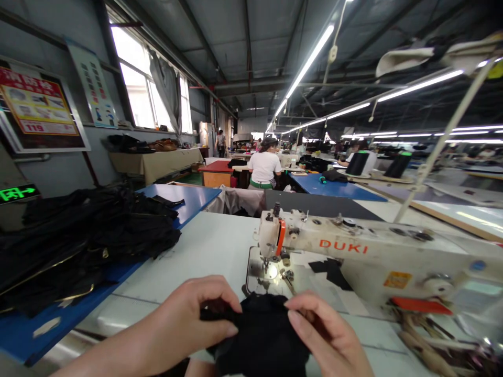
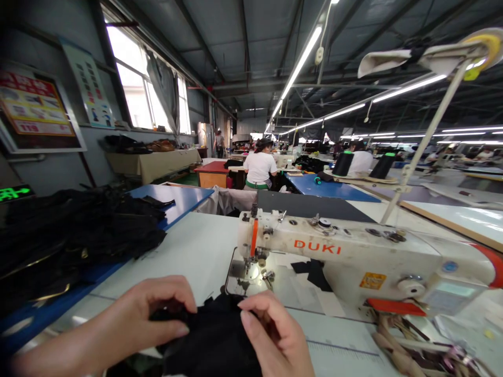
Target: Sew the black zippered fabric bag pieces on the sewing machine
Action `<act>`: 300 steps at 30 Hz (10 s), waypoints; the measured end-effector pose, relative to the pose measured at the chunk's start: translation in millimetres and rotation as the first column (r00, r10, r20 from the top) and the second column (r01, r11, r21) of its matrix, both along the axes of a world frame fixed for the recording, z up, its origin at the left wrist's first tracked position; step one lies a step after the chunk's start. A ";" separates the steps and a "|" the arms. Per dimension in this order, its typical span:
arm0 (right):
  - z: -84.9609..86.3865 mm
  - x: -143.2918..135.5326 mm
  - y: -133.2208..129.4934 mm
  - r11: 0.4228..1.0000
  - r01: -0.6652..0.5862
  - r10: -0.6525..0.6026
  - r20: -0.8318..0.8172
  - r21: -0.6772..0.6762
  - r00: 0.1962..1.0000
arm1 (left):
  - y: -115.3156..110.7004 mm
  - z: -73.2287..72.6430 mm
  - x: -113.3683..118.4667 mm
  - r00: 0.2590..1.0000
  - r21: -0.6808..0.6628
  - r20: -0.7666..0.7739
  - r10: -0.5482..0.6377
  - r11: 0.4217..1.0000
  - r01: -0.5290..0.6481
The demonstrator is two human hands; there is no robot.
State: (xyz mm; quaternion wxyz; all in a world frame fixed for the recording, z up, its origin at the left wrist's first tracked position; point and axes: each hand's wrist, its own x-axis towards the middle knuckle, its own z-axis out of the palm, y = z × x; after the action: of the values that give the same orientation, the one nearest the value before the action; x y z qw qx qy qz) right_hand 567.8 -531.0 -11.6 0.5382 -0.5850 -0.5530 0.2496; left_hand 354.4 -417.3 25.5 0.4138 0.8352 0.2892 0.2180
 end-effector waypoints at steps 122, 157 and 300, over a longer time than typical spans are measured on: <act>-118.3 23.0 119.7 0.996 -0.088 0.025 0.802 0.034 0.597 | 133.9 -144.4 108.5 0.940 0.546 -0.314 -0.133 0.785 0.293; -131.3 74.6 125.9 0.989 -0.147 0.043 0.890 0.027 0.454 | 158.6 -166.8 161.7 0.979 0.537 -0.138 0.150 0.842 -0.053; -126.6 54.9 97.5 0.988 -0.148 0.119 0.808 -0.040 0.578 | 92.6 -142.0 142.8 0.847 0.725 -0.528 0.071 0.556 0.406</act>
State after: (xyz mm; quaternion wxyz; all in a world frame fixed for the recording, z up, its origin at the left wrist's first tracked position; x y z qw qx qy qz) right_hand 622.7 -433.5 -138.3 0.2179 -0.5826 -0.7829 -0.0120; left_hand 497.2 -324.7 -116.6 -0.0886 0.9800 0.1676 0.0599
